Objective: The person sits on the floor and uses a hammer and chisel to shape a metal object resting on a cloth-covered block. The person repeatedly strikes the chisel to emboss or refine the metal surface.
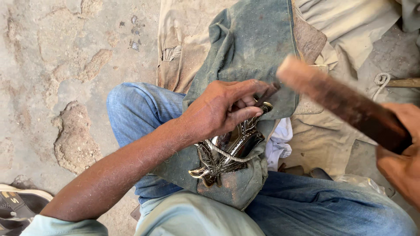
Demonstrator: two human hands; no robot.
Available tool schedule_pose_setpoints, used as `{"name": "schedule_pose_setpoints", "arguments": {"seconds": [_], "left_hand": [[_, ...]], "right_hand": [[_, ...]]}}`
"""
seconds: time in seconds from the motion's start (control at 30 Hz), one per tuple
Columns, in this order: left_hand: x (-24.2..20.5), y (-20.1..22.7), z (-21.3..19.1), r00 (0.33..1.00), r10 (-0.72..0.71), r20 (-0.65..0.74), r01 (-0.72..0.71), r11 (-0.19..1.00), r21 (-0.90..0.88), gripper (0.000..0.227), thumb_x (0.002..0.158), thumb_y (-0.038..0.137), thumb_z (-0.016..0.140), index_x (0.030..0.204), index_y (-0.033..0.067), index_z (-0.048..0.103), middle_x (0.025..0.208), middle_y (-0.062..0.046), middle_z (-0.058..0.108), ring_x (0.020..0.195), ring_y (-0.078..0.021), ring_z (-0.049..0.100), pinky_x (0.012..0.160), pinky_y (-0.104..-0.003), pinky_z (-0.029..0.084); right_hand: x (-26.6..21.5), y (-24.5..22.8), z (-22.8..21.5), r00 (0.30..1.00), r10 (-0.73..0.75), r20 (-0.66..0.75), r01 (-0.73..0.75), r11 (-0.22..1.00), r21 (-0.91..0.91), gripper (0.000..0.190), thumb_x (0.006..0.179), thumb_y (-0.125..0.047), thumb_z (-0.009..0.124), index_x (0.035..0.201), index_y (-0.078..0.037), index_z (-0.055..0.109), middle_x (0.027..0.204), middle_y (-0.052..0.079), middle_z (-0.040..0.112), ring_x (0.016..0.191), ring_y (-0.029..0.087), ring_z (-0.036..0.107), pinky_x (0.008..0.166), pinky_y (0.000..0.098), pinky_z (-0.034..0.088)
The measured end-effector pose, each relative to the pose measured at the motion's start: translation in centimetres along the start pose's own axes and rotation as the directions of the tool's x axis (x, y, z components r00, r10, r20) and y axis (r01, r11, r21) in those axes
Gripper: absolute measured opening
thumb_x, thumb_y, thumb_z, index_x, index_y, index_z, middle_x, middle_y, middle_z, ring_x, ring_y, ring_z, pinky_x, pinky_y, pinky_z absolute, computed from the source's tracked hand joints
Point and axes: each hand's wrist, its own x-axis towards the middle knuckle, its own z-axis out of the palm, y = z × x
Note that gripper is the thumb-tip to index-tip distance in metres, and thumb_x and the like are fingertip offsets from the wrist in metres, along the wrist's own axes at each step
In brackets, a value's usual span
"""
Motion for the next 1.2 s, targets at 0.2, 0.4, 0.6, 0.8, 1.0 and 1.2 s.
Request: {"name": "schedule_pose_setpoints", "arguments": {"seconds": [0.2, 0.4, 0.6, 0.8, 1.0, 1.2], "left_hand": [[-0.3, 0.1, 0.2, 0.996, 0.085, -0.018, -0.085, 0.996, 0.011, 0.043, 0.103, 0.019, 0.070, 0.142, 0.0090, 0.055, 0.088, -0.004, 0.070, 0.076, -0.0141, 0.074, 0.069, -0.030, 0.060], [0.1, 0.0, 0.1, 0.999, 0.036, 0.034, -0.038, 0.998, 0.053, 0.043, 0.101, 0.020, 0.072, 0.140, 0.0096, 0.057, 0.087, -0.006, 0.072, 0.072, -0.0167, 0.073, 0.066, -0.033, 0.059], [0.0, 0.5, 0.0, 1.000, 0.002, 0.023, -0.003, 0.999, 0.047, 0.042, 0.100, 0.024, 0.071, 0.136, 0.0089, 0.057, 0.086, -0.007, 0.072, 0.074, -0.0200, 0.075, 0.068, -0.035, 0.059], [0.2, 0.9, -0.1, 0.986, 0.150, 0.068, -0.158, 0.978, 0.140, 0.041, 0.103, 0.023, 0.069, 0.139, 0.0081, 0.056, 0.106, -0.012, 0.073, 0.091, -0.0261, 0.076, 0.079, -0.040, 0.060], [0.3, 1.0, -0.3, 0.987, -0.092, 0.131, 0.086, 0.995, 0.049, 0.042, 0.101, 0.025, 0.067, 0.138, 0.0094, 0.057, 0.090, -0.011, 0.076, 0.081, -0.0225, 0.080, 0.074, -0.039, 0.062], [0.5, 1.2, -0.1, 0.980, 0.160, 0.114, -0.177, 0.972, 0.153, 0.038, 0.103, 0.023, 0.068, 0.137, 0.0083, 0.057, 0.111, -0.014, 0.075, 0.096, -0.0308, 0.076, 0.082, -0.043, 0.061]], "right_hand": [[0.0, 4.7, 2.7, 0.985, 0.173, -0.012, -0.173, 0.976, -0.132, 0.027, 0.090, 0.011, 0.070, 0.113, 0.001, 0.065, 0.089, 0.016, 0.067, 0.065, 0.023, 0.067, 0.058, 0.0328, 0.055], [-1.2, 0.5, 1.2, 0.999, 0.049, -0.002, -0.049, 0.998, -0.032, 0.031, 0.094, 0.000, 0.066, 0.125, -0.003, 0.063, 0.093, 0.011, 0.065, 0.071, 0.019, 0.066, 0.065, 0.0303, 0.056], [-0.3, -4.5, -1.1, 0.979, 0.158, 0.126, -0.107, 0.934, -0.340, 0.028, 0.100, -0.008, 0.063, 0.127, -0.009, 0.066, 0.094, 0.007, 0.066, 0.072, 0.015, 0.068, 0.068, 0.0275, 0.056], [-0.2, -6.1, -1.0, 0.995, 0.089, 0.053, -0.064, 0.927, -0.369, 0.030, 0.095, 0.006, 0.063, 0.123, -0.004, 0.065, 0.089, 0.013, 0.069, 0.070, 0.020, 0.066, 0.065, 0.0297, 0.054], [0.0, -9.0, -0.7, 0.991, 0.103, -0.088, -0.080, 0.969, 0.233, 0.042, 0.092, 0.012, 0.065, 0.132, 0.002, 0.057, 0.095, 0.013, 0.067, 0.082, 0.016, 0.067, 0.075, 0.0269, 0.054], [-1.4, -4.3, 1.4, 0.984, 0.153, -0.087, -0.117, 0.937, 0.331, 0.036, 0.090, 0.012, 0.063, 0.123, -0.001, 0.061, 0.093, 0.008, 0.066, 0.081, 0.012, 0.066, 0.076, 0.0251, 0.054]]}}
